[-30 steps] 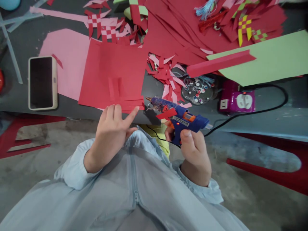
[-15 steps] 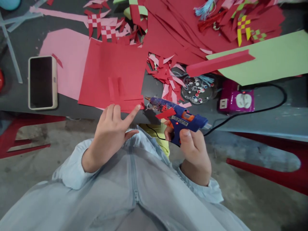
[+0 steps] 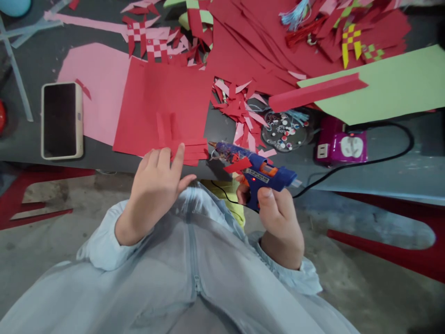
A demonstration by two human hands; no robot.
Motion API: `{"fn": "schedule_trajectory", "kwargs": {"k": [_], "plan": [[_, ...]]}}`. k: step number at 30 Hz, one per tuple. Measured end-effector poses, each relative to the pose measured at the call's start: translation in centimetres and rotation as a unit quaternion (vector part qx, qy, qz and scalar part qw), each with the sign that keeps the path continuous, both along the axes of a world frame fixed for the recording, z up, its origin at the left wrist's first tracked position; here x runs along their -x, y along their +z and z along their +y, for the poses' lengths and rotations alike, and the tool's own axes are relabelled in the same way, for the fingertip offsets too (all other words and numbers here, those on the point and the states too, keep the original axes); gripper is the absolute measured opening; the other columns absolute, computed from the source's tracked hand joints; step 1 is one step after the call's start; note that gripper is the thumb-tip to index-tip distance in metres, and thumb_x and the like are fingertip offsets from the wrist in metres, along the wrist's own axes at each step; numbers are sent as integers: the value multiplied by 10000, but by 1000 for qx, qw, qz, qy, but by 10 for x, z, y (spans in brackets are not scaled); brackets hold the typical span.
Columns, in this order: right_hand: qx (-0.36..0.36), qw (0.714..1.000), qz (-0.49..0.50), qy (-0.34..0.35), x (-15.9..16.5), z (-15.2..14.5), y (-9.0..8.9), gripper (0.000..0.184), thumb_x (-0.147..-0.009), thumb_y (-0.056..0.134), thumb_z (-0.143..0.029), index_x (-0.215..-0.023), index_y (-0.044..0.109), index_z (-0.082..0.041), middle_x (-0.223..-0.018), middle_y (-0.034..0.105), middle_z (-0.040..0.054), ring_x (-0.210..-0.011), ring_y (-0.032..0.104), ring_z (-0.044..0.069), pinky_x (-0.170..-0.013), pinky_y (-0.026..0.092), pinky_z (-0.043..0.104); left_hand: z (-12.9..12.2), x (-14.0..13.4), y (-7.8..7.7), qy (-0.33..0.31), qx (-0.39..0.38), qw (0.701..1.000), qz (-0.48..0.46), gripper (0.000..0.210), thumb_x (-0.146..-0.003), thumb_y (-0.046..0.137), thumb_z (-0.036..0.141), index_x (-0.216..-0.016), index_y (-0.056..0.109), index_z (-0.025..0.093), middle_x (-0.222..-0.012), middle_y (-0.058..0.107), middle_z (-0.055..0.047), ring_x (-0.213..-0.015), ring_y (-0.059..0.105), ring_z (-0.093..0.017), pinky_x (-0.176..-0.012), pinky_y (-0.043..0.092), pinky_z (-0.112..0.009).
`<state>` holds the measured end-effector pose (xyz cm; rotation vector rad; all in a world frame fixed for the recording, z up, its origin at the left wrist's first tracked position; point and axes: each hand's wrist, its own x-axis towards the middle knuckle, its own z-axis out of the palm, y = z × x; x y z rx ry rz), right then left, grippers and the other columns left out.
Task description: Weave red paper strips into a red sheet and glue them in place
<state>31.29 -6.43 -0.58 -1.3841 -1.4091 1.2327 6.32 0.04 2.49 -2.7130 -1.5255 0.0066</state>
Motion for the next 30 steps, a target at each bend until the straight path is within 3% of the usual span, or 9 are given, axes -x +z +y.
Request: {"fn": "schedule_trajectory", "kwargs": {"k": [5,9,16,20,30], "plan": [[9,1000,-1,0,-2,-1,-2,475,-1046,339,-535,-904,691,-249,-719,666,32,-633,576,188,-641,450,368,12,8,5,16,17,999,-46,435,-1024,410,384,-1264,644,107,-1043,700,-157,-1022,638,-306,-1052,462,-518],[5,1000,-9,-10,-1,0,-1,456,-1052,350,-502,-874,686,-251,-717,668,27,-642,584,187,-658,451,369,15,14,7,41,4,998,-53,371,-1019,386,300,-1138,695,134,-1053,704,-143,-1011,654,-295,-982,508,-475],[-4,1000,-11,10,-1,3,0,500,-1050,348,-516,-766,657,-245,-700,656,24,-611,558,176,-633,423,364,15,15,2,36,-3,997,-65,402,-998,386,220,-1306,638,166,-1279,679,-141,-1229,600,-320,-1026,494,-500],[-3,1000,-1,10,-1,1,-2,477,-1055,340,-502,-811,669,-256,-726,668,30,-643,566,185,-656,426,371,16,14,-3,28,13,998,-53,435,-1003,404,251,-1402,570,194,-1299,659,-132,-1226,584,-321,-1019,485,-494],[-3,1000,-16,4,2,6,2,475,-1044,353,-531,-832,671,-249,-695,663,27,-616,565,183,-628,433,365,15,12,-7,3,5,998,-55,420,-988,409,205,-1358,601,149,-1235,661,-169,-1103,600,-307,-975,495,-497]]}}
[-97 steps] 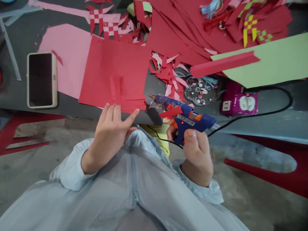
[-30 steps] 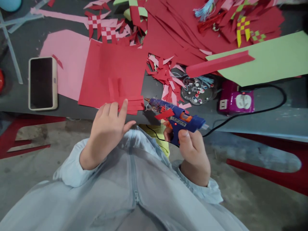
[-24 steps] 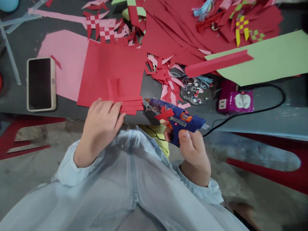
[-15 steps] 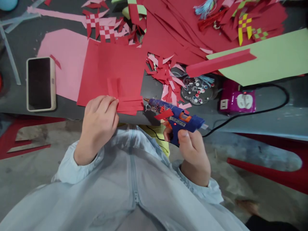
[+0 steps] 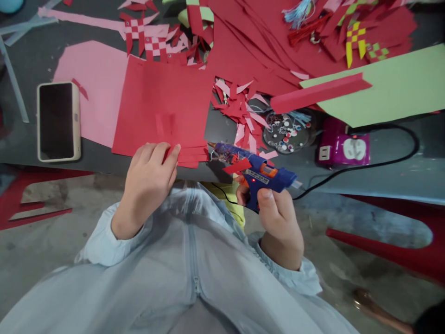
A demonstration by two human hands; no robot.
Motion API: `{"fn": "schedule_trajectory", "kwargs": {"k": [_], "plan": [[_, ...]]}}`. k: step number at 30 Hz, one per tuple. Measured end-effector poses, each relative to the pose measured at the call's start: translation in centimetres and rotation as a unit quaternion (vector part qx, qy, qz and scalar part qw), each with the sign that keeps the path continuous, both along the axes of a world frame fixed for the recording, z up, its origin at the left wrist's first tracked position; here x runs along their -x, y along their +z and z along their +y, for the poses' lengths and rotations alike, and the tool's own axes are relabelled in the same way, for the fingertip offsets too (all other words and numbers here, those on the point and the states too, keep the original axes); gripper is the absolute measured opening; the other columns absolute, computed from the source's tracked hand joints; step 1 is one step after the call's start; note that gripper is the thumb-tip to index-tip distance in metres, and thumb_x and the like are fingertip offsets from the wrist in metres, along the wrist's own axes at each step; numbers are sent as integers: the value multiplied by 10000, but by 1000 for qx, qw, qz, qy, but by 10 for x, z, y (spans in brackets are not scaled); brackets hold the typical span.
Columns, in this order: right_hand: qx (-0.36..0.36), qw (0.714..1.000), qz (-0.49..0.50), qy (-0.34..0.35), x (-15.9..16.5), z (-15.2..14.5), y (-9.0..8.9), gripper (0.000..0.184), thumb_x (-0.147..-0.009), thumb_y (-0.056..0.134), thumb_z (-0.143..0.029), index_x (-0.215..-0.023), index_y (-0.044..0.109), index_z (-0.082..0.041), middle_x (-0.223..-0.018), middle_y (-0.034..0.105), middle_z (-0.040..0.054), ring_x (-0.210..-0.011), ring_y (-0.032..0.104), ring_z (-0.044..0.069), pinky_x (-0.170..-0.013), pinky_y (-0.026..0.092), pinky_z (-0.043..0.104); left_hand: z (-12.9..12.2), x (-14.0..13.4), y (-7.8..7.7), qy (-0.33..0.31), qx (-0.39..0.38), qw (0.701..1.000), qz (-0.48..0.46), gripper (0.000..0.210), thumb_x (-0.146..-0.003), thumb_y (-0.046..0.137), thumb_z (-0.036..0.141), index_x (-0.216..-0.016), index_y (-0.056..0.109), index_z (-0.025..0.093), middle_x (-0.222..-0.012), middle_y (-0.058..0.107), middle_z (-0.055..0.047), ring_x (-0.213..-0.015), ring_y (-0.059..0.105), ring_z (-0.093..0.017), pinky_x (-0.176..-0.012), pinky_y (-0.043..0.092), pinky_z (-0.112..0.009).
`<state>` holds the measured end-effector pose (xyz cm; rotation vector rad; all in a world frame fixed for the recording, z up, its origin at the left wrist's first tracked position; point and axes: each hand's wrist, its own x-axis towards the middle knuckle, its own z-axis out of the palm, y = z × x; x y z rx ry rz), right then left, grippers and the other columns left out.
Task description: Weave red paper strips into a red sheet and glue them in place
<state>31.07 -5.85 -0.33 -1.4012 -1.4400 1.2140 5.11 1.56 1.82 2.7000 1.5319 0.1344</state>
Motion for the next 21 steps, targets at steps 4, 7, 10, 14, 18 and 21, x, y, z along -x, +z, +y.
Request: {"fn": "schedule_trajectory", "kwargs": {"k": [4,7,10,14,18,21], "plan": [[2,1000,6,-9,3,2,1,461,-1037,363,-546,-877,679,-250,-691,663,21,-590,550,179,-618,433,362,0,-3,-2,0,-17,1000,23,443,-1003,416,242,-1389,578,97,-1196,663,-179,-1062,600,-303,-1022,492,-494],[4,1000,8,-9,4,3,0,491,-1037,344,-553,-843,682,-254,-691,651,28,-589,536,182,-609,426,370,-1,-6,-5,8,-8,999,30,490,-1009,426,280,-1450,523,89,-1159,654,-191,-1064,597,-314,-1015,498,-509],[10,1000,16,-15,5,3,-1,491,-1034,337,-563,-855,681,-262,-676,634,28,-587,536,191,-610,428,381,-1,-7,-6,15,-2,999,34,486,-1008,436,279,-1459,523,121,-1155,653,-178,-1073,605,-307,-1029,498,-513],[3,1000,21,-10,4,5,-2,470,-1039,344,-541,-844,669,-263,-701,643,33,-639,583,206,-671,451,398,-3,-8,-4,21,-2,999,31,471,-1006,439,250,-1453,535,134,-1163,664,-170,-1096,619,-300,-1044,507,-501],[4,999,30,-14,5,9,-1,444,-1041,361,-522,-827,649,-259,-716,657,32,-663,602,208,-706,455,401,-5,-9,-2,20,0,999,25,467,-1008,431,227,-1447,540,111,-1179,672,-184,-1130,622,-311,-1046,517,-504],[-8,1000,24,-14,6,11,2,445,-1047,361,-505,-805,642,-258,-693,649,27,-646,586,200,-692,443,392,-5,-10,-2,15,-8,999,30,465,-1009,433,228,-1441,543,95,-1207,673,-189,-1146,627,-314,-1047,522,-495]]}}
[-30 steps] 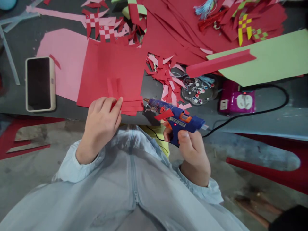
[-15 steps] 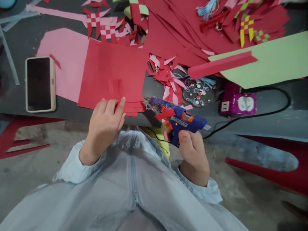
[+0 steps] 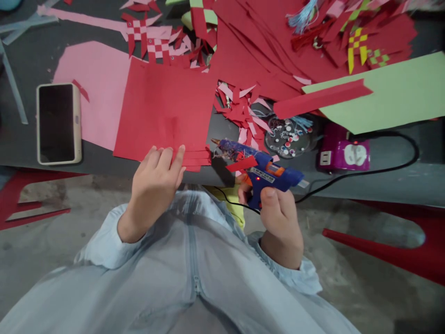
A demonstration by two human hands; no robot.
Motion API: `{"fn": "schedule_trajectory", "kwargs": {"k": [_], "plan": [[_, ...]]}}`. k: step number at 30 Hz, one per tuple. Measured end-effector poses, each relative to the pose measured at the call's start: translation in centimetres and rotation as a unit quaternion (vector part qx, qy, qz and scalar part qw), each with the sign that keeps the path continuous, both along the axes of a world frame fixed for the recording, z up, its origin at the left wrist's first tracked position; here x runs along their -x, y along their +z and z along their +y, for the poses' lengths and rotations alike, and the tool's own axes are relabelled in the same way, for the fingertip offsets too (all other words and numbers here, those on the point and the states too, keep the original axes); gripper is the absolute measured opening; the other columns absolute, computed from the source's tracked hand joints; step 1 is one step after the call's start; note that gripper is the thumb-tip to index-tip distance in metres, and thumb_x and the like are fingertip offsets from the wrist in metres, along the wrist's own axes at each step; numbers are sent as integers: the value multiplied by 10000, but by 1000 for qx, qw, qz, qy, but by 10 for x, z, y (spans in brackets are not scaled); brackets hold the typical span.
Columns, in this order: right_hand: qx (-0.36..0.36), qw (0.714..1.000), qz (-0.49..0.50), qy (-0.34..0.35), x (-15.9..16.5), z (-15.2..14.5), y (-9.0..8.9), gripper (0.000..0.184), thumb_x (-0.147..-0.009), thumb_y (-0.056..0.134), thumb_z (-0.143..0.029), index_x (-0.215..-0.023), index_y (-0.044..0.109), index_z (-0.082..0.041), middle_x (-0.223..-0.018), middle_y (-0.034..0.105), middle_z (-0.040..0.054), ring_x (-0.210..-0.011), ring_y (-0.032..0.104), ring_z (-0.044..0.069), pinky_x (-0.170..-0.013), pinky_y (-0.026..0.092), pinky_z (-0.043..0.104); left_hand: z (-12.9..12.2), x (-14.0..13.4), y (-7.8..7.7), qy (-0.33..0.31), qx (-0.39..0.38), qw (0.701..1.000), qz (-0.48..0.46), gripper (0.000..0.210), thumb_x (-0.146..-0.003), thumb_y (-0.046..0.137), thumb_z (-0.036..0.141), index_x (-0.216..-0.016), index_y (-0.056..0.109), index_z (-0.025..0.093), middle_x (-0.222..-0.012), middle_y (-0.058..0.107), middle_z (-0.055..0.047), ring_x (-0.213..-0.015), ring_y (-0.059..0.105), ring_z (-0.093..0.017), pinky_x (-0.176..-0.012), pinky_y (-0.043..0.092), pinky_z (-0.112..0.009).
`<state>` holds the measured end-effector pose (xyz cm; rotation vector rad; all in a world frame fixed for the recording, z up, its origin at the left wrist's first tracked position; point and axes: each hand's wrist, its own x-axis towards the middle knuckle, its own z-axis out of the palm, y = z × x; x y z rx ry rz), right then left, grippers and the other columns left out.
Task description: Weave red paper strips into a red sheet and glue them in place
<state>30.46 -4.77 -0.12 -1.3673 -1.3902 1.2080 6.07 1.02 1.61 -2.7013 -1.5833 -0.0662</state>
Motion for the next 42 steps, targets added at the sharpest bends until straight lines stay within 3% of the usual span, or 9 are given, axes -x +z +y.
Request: {"fn": "schedule_trajectory", "kwargs": {"k": [16,22,30,42], "plan": [[-21,999,-27,16,1,6,3,492,-1051,343,-501,-744,626,-242,-675,651,30,-640,605,196,-701,478,388,-4,5,4,-37,-22,999,32,437,-985,499,302,-1399,592,196,-1303,642,-199,-1184,640,-343,-923,581,-458],[-11,1000,-17,14,0,3,-1,484,-1053,347,-491,-743,624,-244,-723,667,40,-705,621,203,-737,467,388,-4,5,1,-40,-42,998,16,463,-985,513,334,-1408,584,160,-1267,656,-208,-1154,651,-346,-926,581,-456],[-11,1000,-16,14,0,2,1,477,-1050,351,-491,-744,625,-247,-682,641,34,-650,596,197,-701,466,388,-4,4,0,-37,-38,998,15,411,-986,498,331,-1340,630,171,-1271,653,-217,-1139,648,-354,-898,583,-470],[3,1000,-15,7,0,1,1,484,-1044,356,-521,-746,618,-243,-719,670,45,-681,610,200,-737,467,395,-4,6,-4,-39,-54,998,14,519,-997,490,387,-1391,568,60,-1262,660,-226,-1153,641,-352,-981,544,-459]]}}
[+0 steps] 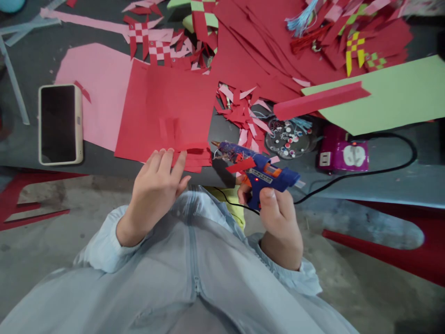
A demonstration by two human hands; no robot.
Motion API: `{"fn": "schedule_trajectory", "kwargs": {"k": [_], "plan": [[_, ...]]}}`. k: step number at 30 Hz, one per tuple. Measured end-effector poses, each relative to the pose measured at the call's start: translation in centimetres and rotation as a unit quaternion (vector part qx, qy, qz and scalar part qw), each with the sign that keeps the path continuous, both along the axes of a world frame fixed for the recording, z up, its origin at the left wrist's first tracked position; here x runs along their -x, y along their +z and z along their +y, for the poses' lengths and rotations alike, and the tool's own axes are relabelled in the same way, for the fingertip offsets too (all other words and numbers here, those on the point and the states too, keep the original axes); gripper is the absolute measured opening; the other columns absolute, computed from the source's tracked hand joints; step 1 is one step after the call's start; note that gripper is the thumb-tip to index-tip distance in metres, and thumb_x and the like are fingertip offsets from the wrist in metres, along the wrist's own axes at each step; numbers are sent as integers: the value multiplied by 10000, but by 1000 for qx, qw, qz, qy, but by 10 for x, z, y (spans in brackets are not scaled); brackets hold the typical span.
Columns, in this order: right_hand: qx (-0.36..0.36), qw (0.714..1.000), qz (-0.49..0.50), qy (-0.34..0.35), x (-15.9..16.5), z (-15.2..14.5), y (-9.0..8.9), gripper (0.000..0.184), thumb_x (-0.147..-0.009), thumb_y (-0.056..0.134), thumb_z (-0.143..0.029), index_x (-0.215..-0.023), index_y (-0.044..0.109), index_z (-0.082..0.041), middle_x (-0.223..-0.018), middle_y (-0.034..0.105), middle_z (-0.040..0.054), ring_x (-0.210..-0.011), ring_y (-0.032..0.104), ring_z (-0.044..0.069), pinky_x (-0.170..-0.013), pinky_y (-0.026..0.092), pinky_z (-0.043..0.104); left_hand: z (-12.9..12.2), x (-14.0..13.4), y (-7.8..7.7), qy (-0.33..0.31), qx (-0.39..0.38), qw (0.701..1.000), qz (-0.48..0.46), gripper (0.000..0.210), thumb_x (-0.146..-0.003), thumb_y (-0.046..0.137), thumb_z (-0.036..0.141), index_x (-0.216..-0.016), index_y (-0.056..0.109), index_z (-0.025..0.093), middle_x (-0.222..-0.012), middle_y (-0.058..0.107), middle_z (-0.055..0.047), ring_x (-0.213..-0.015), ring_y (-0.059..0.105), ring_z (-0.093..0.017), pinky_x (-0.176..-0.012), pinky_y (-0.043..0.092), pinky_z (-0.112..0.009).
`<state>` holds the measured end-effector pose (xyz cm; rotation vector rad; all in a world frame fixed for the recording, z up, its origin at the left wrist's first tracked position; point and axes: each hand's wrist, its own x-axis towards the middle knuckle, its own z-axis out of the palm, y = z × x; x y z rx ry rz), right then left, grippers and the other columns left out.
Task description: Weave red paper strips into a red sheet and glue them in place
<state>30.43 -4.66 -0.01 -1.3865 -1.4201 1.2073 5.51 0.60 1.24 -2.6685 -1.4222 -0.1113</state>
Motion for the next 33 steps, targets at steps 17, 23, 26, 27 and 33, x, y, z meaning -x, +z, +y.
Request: {"fn": "schedule_trajectory", "kwargs": {"k": [17,23,26,27,33], "plan": [[37,992,-77,96,34,15,6,525,-1034,315,-589,-750,552,-217,-647,624,21,-576,557,155,-592,419,309,3,8,-5,21,6,997,-81,547,-998,469,409,-1351,539,-3,-1191,688,-224,-1068,661,-318,-920,561,-414],[38,991,-99,85,42,18,7,469,-1042,316,-565,-814,545,-225,-650,650,7,-572,583,150,-594,435,298,0,6,-8,34,10,996,-82,533,-1006,433,392,-1369,518,11,-1206,686,-216,-1116,654,-309,-982,541,-409],[45,990,-109,81,42,17,7,456,-1041,329,-555,-813,550,-228,-652,651,9,-590,602,159,-605,448,306,0,5,-10,40,19,995,-93,537,-1005,428,392,-1381,511,19,-1220,682,-218,-1136,651,-314,-999,533,-419],[50,989,-114,82,41,18,8,459,-1039,329,-558,-811,553,-228,-651,653,12,-594,607,163,-605,451,310,0,5,-10,42,23,994,-97,537,-1005,425,392,-1387,508,25,-1225,681,-218,-1140,650,-314,-1000,533,-422],[58,986,-127,86,41,19,11,468,-1032,341,-567,-813,568,-222,-671,680,31,-609,627,174,-603,464,317,1,6,-8,31,4,995,-92,544,-1006,434,405,-1338,542,-13,-1169,696,-222,-1087,668,-312,-951,556,-398]]}}
